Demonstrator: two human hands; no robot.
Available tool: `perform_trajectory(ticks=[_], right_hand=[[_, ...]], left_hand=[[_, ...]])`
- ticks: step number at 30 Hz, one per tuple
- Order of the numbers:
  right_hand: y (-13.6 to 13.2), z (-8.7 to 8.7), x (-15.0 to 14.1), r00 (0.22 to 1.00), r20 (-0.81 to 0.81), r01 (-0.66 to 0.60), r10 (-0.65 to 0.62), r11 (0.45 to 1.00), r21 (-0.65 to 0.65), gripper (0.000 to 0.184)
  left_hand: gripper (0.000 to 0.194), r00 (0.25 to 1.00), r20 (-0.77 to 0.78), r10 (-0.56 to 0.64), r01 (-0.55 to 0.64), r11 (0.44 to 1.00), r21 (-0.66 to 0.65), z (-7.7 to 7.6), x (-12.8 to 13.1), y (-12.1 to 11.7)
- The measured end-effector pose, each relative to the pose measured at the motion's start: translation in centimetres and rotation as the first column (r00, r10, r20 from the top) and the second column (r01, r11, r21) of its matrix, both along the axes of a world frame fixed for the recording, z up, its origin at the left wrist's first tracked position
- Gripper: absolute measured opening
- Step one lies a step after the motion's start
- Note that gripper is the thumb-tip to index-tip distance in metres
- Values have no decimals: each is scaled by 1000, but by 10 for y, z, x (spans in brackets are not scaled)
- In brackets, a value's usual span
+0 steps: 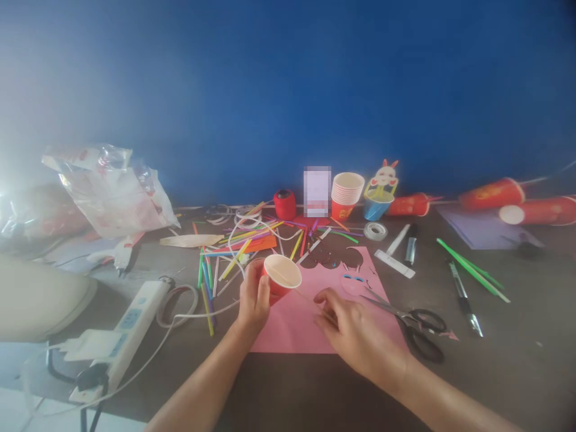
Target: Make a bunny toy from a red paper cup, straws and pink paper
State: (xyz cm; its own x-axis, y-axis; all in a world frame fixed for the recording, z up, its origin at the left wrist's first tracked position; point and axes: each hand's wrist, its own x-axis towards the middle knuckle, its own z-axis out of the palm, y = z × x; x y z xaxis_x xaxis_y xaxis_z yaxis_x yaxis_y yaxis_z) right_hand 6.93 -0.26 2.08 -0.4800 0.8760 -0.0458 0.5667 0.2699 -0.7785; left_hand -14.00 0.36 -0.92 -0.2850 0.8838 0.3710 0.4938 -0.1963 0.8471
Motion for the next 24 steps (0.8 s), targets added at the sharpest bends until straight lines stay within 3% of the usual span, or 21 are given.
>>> perform_trajectory(ticks=[5,7,9,13,16,18,21,24], right_hand=[[-7,-2,4,967,250,-133,44,926,354,21],[-9,-5,3,968,250,-136,32,902,411,23],[-10,-8,1,979,202,-101,23,916,388,24],[-12,-8,0,999,29,-32,29,993,118,22],[-10,-4,1,990,-143,-17,-2,991,-133,24],[-7,0,2,968,-247,-32,-43,955,-294,27],[0,4,5,947,-308,-87,-93,847,-524,28],[7,5,10,932,-346,-154,-110,742,-652,26]], left_hand=[[35,1000,12,11,-11,1000,-1,-2,1,-4],[35,1000,17,17,-17,1000,-7,-1,2,-6],[36,1000,22,15,-15,1000,-12,-1,2,-8],[36,999,39,-12,13,999,-38,1,4,-10],[36,997,56,-44,47,997,-62,2,5,-10],[36,995,73,-64,69,995,-71,2,6,-10],[36,990,105,-96,104,992,-75,2,7,-11],[34,983,131,-126,135,989,-64,5,9,-12]])
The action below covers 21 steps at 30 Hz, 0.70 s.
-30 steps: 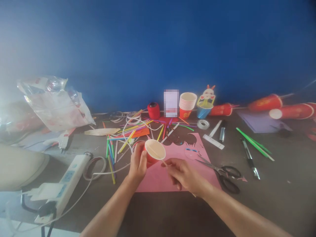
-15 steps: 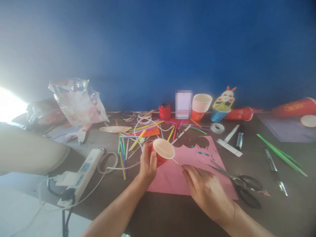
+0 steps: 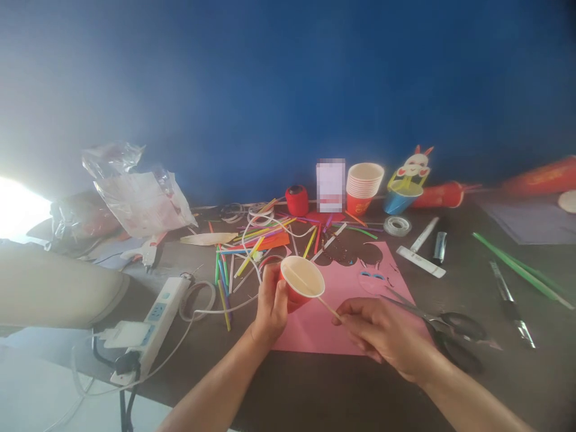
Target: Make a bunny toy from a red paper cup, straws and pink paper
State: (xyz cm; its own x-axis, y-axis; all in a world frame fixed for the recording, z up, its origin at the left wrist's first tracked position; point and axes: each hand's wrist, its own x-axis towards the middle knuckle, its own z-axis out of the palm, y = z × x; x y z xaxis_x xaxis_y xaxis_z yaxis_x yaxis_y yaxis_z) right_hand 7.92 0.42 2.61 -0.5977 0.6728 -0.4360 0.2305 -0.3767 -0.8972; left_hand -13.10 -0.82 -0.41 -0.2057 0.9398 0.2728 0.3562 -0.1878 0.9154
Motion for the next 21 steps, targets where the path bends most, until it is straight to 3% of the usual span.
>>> perform_trajectory(ticks=[3,6,12,17,21], right_hand=[[4,-1,3,999,-38,-10,9,999,-30,27],[5,0,2,1000,5,16,-16,999,40,28],[-2,2,-1,993,104,29,-49,982,187,29],[-11,4,3,950,294,-65,-107,852,519,22],[-13,16,6,932,359,-163,-54,822,545,19]], left_hand=[[32,1000,6,3,-3,1000,26,2,1,0],[33,999,46,12,-13,999,34,1,0,3],[65,962,193,-191,191,981,17,-4,-7,10],[68,957,233,-174,183,983,-18,-6,-6,13],[71,945,273,-179,186,983,1,-8,-5,13]])
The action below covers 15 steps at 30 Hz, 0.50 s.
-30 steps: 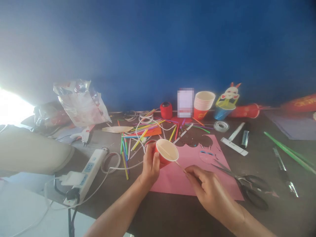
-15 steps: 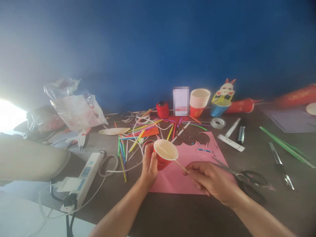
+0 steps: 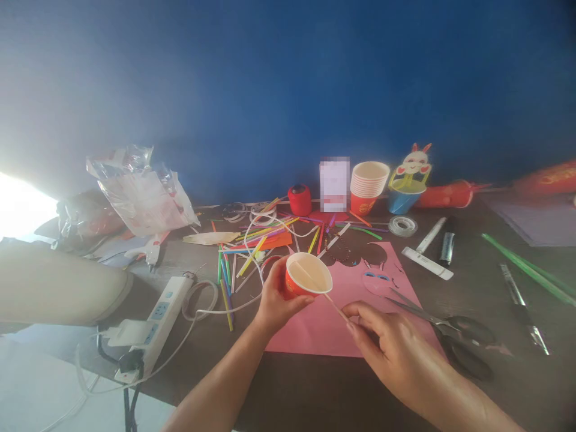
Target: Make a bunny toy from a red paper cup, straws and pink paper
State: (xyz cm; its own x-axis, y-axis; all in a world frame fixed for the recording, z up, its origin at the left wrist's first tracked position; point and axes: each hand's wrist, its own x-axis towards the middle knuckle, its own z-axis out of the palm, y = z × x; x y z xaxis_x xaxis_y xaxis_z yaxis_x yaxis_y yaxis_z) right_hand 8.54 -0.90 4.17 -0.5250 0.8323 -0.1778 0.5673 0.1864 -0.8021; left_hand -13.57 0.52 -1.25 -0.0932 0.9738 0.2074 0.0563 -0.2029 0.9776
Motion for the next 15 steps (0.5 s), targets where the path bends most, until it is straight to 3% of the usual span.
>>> perform_trajectory(ticks=[7,15], right_hand=[[4,6,6,992,-126,-16,-13,973,-228,27],[5,17,6,995,-95,17,-39,976,-219,41]], left_hand=[[72,995,79,-57,60,998,-35,2,0,0],[68,982,177,-68,78,996,-48,0,-3,4]])
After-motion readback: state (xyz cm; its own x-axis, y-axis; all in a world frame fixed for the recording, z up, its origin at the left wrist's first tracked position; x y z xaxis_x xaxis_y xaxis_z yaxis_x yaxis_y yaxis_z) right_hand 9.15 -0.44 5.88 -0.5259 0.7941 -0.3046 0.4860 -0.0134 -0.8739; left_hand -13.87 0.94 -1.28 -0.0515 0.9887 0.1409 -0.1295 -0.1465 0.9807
